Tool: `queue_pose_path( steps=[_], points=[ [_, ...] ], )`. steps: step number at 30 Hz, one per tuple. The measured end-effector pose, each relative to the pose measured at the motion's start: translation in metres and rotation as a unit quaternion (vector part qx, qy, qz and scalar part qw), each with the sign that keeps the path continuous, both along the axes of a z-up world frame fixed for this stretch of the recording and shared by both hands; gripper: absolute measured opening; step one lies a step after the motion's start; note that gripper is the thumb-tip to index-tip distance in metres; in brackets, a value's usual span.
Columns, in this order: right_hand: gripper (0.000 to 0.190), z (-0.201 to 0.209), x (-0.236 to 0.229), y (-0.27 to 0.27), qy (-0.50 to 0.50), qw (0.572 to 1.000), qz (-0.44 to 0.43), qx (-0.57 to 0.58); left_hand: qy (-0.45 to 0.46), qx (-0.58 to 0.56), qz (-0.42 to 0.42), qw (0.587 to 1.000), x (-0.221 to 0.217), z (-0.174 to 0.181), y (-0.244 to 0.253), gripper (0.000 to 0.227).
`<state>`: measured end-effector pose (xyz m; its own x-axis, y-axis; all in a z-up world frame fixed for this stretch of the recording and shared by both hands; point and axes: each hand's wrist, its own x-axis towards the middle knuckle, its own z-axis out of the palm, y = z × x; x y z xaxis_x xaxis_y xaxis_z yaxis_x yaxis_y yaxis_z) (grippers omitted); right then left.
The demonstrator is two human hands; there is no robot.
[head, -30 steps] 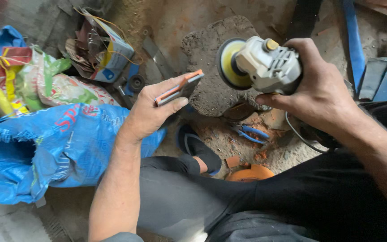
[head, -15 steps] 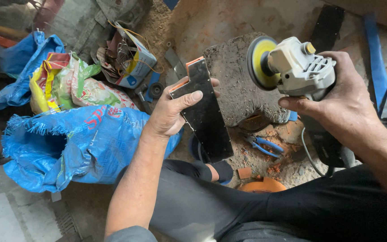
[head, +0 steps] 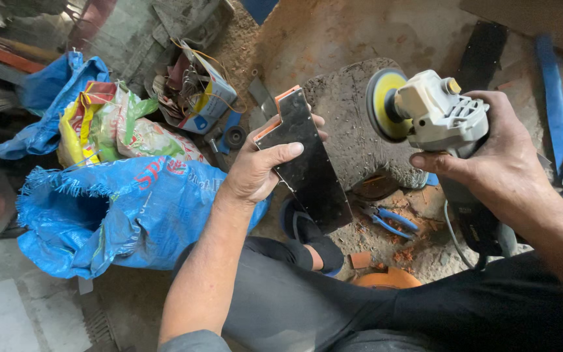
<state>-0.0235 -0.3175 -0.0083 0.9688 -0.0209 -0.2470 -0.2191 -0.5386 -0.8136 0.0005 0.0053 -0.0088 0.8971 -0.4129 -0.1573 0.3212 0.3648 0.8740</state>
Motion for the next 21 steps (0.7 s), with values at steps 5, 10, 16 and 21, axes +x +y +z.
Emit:
queue_pose_path(
  steps=[5, 10, 16, 21],
  points=[
    [0.096, -0.001, -0.001, 0.002, -0.004, 1.000, -0.001, 0.007, -0.021, 0.002, 0.000, 1.000, 0.001, 0.002, 0.000, 0.060],
    [0.097, -0.007, -0.001, 0.001, 0.010, 1.000, -0.003, 0.016, -0.029, -0.004, 0.015, 0.999, -0.001, 0.003, -0.001, 0.059],
    [0.106, -0.016, 0.004, 0.001, -0.001, 0.999, -0.010, 0.040, -0.021, -0.006, 0.028, 0.999, 0.000, 0.004, 0.000, 0.064],
    [0.092, -0.020, 0.007, -0.001, 0.066, 0.974, -0.076, 0.205, -0.029, -0.036, 0.032, 0.998, 0.002, 0.008, -0.001, 0.070]
  ],
)
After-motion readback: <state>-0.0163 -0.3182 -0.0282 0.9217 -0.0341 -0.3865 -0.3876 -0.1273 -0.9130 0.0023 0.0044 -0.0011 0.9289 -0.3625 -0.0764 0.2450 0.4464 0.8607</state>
